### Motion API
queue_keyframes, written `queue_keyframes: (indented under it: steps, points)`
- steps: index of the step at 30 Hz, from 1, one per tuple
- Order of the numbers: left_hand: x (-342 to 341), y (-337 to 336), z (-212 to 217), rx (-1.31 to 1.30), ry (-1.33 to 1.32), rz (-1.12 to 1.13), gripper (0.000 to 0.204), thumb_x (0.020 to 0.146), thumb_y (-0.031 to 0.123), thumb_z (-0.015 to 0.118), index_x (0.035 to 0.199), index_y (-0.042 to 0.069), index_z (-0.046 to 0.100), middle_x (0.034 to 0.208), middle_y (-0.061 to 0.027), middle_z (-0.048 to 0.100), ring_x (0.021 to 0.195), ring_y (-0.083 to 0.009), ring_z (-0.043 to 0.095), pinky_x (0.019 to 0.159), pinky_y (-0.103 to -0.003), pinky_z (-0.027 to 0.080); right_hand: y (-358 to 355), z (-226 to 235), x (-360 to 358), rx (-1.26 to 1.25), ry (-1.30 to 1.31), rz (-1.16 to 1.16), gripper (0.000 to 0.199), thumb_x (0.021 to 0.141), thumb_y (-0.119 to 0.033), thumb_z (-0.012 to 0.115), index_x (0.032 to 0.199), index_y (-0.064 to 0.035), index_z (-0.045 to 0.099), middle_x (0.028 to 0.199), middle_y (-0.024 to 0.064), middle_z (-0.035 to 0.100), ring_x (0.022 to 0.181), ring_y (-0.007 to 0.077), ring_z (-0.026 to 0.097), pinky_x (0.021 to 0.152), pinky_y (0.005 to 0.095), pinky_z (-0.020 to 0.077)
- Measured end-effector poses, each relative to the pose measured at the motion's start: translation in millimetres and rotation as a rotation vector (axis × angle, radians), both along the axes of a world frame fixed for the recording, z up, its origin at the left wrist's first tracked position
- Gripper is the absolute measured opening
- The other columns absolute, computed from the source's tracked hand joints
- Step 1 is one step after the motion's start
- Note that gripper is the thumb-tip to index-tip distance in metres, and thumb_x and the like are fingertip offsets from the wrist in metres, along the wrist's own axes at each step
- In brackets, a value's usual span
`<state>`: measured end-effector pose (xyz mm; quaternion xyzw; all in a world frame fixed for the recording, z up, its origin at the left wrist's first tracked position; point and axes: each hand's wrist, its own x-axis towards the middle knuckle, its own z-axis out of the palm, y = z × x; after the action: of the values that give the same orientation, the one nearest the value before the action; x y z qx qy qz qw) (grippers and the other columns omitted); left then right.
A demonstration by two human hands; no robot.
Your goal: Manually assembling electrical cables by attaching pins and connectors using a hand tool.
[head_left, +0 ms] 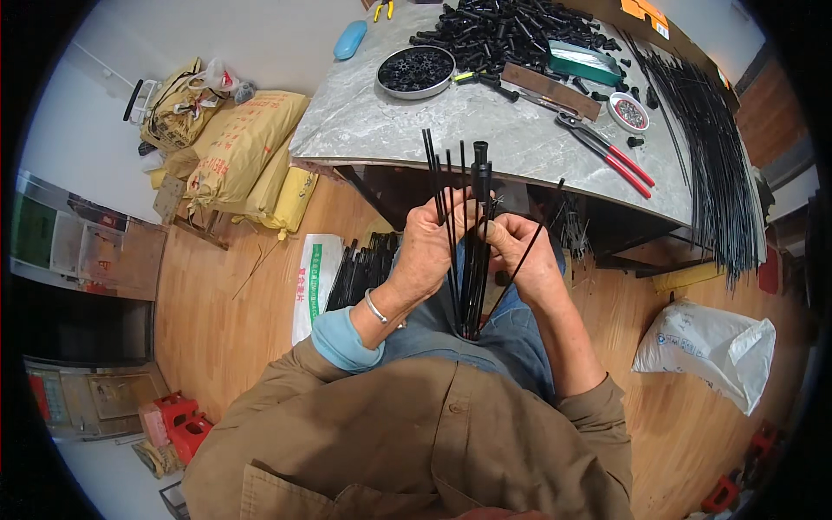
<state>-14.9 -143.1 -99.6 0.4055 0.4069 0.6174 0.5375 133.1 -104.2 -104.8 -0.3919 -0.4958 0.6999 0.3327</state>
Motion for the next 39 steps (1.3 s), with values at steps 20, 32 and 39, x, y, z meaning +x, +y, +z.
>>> queue_keyframes:
  steps: [20,32,39]
  points:
    - [-4,25,-5,-0.047,-0.046,0.064,0.025,0.084,0.016,0.070,0.102,0.000,0.063,0.087,-0.0022,0.066,0.077,-0.0079,0.060,0.069,-0.021,0.048,3,-25,-12,0.132,0.029,-0.101,0.019,0.092,-0.028,0.060,0.088,-0.0100,0.060,0.064,-0.0101,0.048,0.054,0.0002,0.041,0.048,0.0179,0.0313]
    - [4,16,4,-0.030,-0.066,0.126,0.022,0.086,0.016,0.068,0.101,0.003,0.061,0.086,-0.0004,0.064,0.075,-0.0070,0.058,0.066,-0.021,0.047,9,1,-8,-0.038,0.113,0.068,0.027,0.090,-0.035,0.062,0.079,-0.0107,0.055,0.064,-0.0089,0.046,0.055,0.0009,0.039,0.049,0.0178,0.0307]
    - [3,13,2,-0.013,-0.084,0.142,0.023,0.090,0.016,0.063,0.106,-0.001,0.062,0.088,-0.0026,0.066,0.076,-0.0055,0.059,0.066,-0.019,0.049,5,-13,-12,0.045,0.077,-0.009,0.025,0.091,-0.033,0.062,0.082,-0.0096,0.058,0.065,-0.0093,0.047,0.054,0.0011,0.040,0.047,0.0179,0.0306]
